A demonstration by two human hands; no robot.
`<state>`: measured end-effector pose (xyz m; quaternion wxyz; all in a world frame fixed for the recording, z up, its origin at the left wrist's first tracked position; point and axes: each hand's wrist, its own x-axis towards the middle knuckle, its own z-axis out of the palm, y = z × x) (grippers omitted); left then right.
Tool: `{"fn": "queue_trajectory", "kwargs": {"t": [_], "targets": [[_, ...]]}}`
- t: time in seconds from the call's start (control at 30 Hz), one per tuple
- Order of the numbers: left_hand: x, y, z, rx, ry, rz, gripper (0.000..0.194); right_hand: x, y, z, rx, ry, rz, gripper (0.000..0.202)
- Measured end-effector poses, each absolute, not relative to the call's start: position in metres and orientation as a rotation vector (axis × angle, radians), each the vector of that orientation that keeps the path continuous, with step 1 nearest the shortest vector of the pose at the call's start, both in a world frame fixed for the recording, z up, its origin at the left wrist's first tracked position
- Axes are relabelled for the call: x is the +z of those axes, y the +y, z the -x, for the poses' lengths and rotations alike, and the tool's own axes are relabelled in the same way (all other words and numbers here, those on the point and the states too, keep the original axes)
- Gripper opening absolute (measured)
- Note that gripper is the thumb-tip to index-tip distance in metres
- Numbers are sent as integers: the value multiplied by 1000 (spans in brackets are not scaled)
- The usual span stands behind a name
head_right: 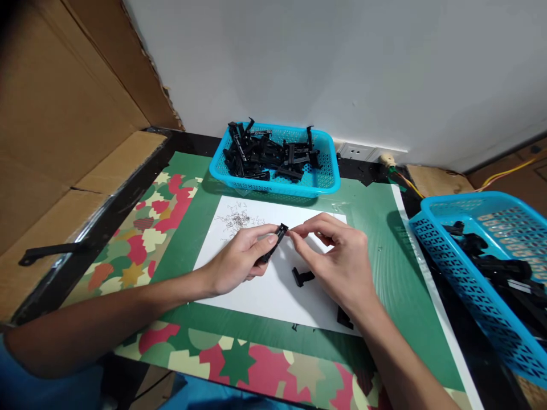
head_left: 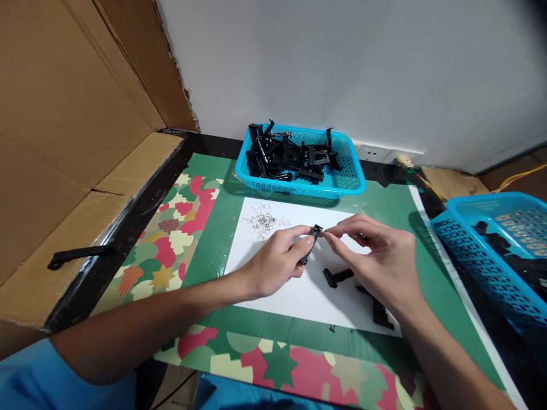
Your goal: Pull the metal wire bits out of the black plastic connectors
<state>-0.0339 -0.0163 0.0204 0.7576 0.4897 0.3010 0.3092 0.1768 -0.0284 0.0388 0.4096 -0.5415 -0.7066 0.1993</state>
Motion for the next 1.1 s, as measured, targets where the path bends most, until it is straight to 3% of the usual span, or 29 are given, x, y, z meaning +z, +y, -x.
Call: {"fn": "queue_trajectory", "kwargs": {"t": [0.47, 1.1], "targets": [[14, -18, 33, 654, 734, -1171, 48, 34, -30, -170, 441, -1754, 1357, 10], [23, -9, 34, 598, 737, -974, 31, 32, -25, -178, 573, -1817, 1369, 9]]}}
